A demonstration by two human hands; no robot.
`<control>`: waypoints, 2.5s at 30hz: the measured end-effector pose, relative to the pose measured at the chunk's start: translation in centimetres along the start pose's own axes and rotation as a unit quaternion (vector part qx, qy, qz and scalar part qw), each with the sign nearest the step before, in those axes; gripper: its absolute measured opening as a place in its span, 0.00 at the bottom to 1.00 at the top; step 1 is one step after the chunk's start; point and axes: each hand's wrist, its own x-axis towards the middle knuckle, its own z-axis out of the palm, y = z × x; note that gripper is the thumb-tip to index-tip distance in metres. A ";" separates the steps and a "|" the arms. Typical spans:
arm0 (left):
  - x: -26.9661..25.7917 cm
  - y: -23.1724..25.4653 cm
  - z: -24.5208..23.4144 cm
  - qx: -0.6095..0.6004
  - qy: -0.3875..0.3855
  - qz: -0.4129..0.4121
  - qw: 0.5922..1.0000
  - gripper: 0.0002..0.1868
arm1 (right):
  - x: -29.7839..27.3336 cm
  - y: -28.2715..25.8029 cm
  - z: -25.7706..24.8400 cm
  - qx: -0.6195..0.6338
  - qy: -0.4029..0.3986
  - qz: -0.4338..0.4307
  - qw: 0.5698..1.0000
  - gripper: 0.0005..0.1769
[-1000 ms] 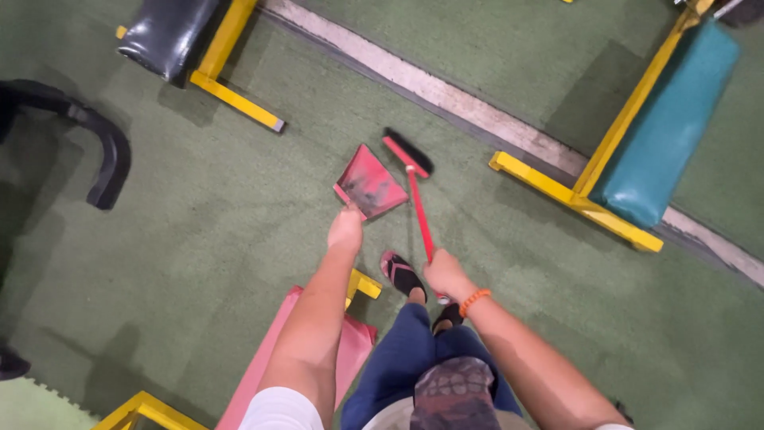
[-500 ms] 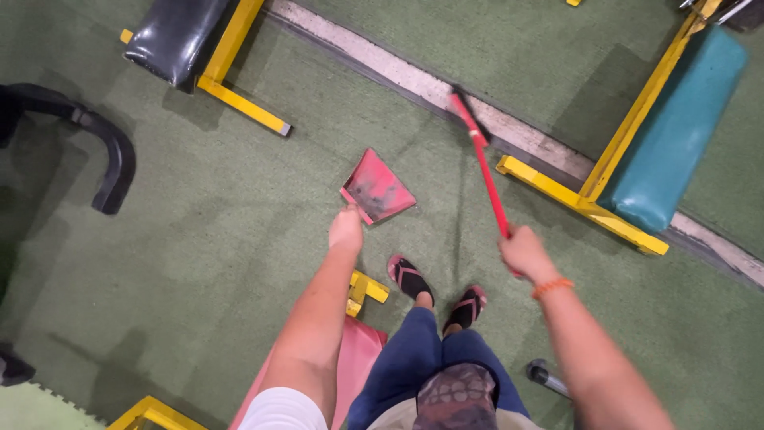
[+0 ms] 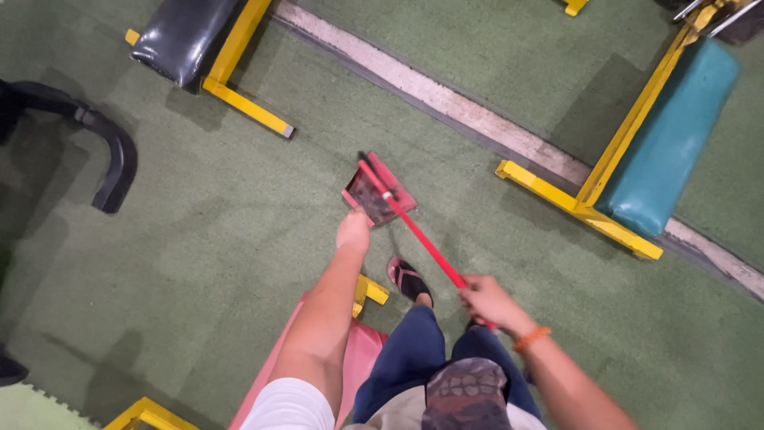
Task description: Sweeping the gym floor using a handheld broom and a dustpan.
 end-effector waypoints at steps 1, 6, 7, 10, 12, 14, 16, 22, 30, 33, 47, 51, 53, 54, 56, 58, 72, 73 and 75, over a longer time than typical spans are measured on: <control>0.2 -0.4 0.1 -0.001 0.002 0.001 1.000 0.12 | -1.4 -1.5 -0.8 0.000 0.001 -0.002 1.000 0.21; 1.1 -2.1 1.8 -0.030 -0.028 -0.015 0.999 0.12 | -3.2 -3.4 -4.3 -0.015 -0.005 -0.031 0.999 0.30; 1.2 -2.1 1.7 -0.032 -0.026 -0.016 0.999 0.12 | -1.6 -2.8 -4.5 -0.017 -0.004 -0.032 0.999 0.30; 1.2 -1.8 1.2 -0.045 -0.031 -0.050 0.997 0.11 | 3.8 -1.9 -4.3 -0.174 0.041 -0.091 0.980 0.22; 1.1 -1.4 0.7 -0.137 -0.025 -0.097 0.985 0.15 | 7.7 -2.1 -3.0 -0.351 0.111 -0.085 0.926 0.21; 1.1 -1.3 0.9 -0.169 -0.004 -0.117 0.979 0.17 | 13.2 -0.4 -1.9 -0.356 0.111 -0.080 0.924 0.26; 0.9 -0.8 0.5 -0.199 0.018 -0.137 0.970 0.19 | 16.2 0.7 -0.5 -0.360 0.112 -0.076 0.923 0.32; 0.3 -0.4 0.4 -0.263 0.065 -0.132 0.954 0.19 | 13.9 -0.2 0.6 -0.358 0.035 -0.064 0.931 0.24; 0.7 -0.9 2.9 -0.223 0.067 -0.161 0.959 0.22 | 3.1 -13.0 -10.5 -0.061 -0.015 -0.036 0.997 0.27; 1.0 -0.4 3.0 -0.225 0.076 -0.167 0.957 0.21 | 8.1 -12.6 -13.5 -0.160 0.024 -0.091 0.983 0.17; 1.6 2.3 3.2 -0.214 0.052 -0.211 0.952 0.21 | 17.2 -7.9 -3.6 -0.430 -0.031 -0.114 0.895 0.23; 2.8 2.4 3.8 -0.222 0.055 -0.204 0.952 0.22 | 15.0 -8.4 -7.3 -0.417 -0.067 -0.120 0.898 0.28; 2.6 2.1 2.7 -0.246 0.063 -0.211 0.944 0.19 | 14.7 -8.9 -11.2 -0.305 -0.077 -0.084 0.946 0.23; 2.8 2.1 2.1 -0.270 0.070 -0.213 0.936 0.16 | 14.6 -9.2 -13.3 -0.184 -0.083 -0.048 0.978 0.18; 3.3 1.3 1.6 -0.260 0.076 -0.216 0.938 0.15 | 11.2 -12.6 -16.0 -0.136 -0.072 -0.023 0.988 0.20; 3.2 1.1 -0.6 -0.249 0.082 -0.219 0.940 0.15 | 9.1 -14.8 -18.1 -0.087 -0.062 0.003 0.994 0.21; 9.5 -2.9 -9.5 -0.193 0.042 -0.089 0.976 0.16 | 21.6 -12.2 -12.5 -0.027 0.175 -0.052 0.983 0.16; 9.9 -3.2 -9.8 -0.188 0.035 -0.082 0.978 0.16 | 22.7 -11.5 -9.9 -0.018 0.179 -0.047 0.983 0.16; 11.0 -3.3 -10.1 -0.163 0.029 -0.051 0.985 0.18 | 25.1 -10.1 -5.0 -0.065 0.150 -0.040 0.986 0.14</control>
